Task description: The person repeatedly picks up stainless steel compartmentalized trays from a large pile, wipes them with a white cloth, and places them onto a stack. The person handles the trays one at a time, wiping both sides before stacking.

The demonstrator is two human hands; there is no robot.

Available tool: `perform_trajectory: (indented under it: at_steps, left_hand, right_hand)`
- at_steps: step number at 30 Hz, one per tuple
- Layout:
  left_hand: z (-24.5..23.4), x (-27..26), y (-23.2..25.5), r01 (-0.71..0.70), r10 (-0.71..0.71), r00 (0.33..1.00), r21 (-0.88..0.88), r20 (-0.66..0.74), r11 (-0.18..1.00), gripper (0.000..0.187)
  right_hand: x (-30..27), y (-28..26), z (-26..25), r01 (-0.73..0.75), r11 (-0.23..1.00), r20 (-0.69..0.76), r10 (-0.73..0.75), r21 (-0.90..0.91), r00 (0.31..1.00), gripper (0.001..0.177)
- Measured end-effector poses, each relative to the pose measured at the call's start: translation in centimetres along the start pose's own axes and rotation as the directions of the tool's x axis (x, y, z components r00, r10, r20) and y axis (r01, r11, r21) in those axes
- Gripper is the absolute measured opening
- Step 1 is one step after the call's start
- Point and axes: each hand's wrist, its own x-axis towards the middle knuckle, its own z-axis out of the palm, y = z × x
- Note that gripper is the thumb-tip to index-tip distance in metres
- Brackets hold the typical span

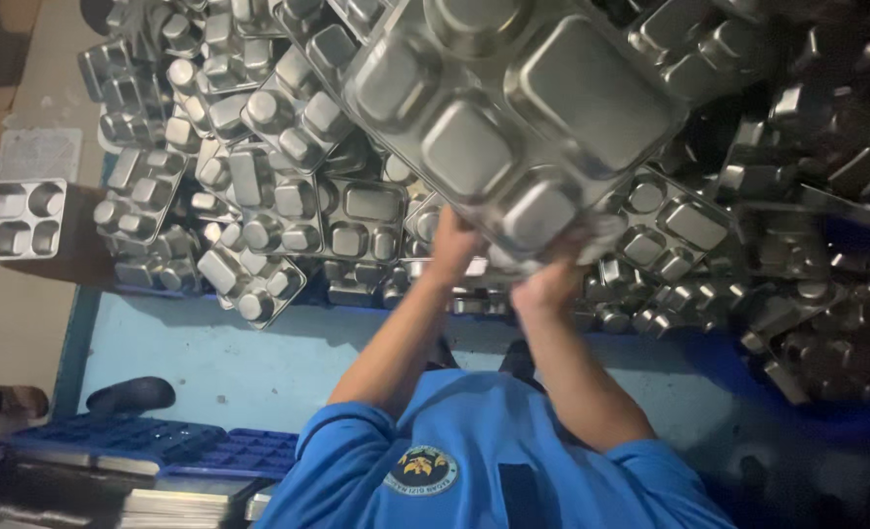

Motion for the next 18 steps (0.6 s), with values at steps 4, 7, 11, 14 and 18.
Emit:
perform_trajectory:
  at_steps: [4, 7, 11, 14, 18]
  left_hand:
    - [-5.6, 0.5, 3.2, 0.198, -0.061, 0.948, -0.433, 0.311, 0.879, 0.110]
    - [-6.4, 1.2, 1.8, 0.320, -0.022, 0.886, -0.577, 0.463, 0.751, 0.129]
    - [-5.0, 2.6, -2.2, 0.328, -0.070, 0.897, -0.552, 0.437, 0.767, 0.134]
    - [-2.8, 2.7, -4.6, 0.339, -0.109, 0.916, -0.594, 0.387, 0.729, 0.121]
    - [-1.2, 1.0, -5.1, 0.122, -0.040, 0.987, -0.549, 0.159, 0.827, 0.099]
  right_hand:
    - [4.0, -5.5, -5.9, 0.041, 0.997, 0.129, -0.049, 0.063, 0.990, 0.072]
    - [8.2, -8.1, -10.7, 0.058, 0.997, 0.268, -0.072, 0.060, 0.961, 0.058]
    - [13.2, -11.0, -16.0, 0.066, 0.996, 0.483, -0.089, 0.066, 0.871, 0.037]
    - [14.3, -12.1, -17.3, 0.064, 0.995, 0.470, -0.091, 0.073, 0.878, 0.040]
    - [14.9, -12.1, -15.5, 0.092, 0.990, 0.348, -0.125, 0.109, 0.929, 0.044]
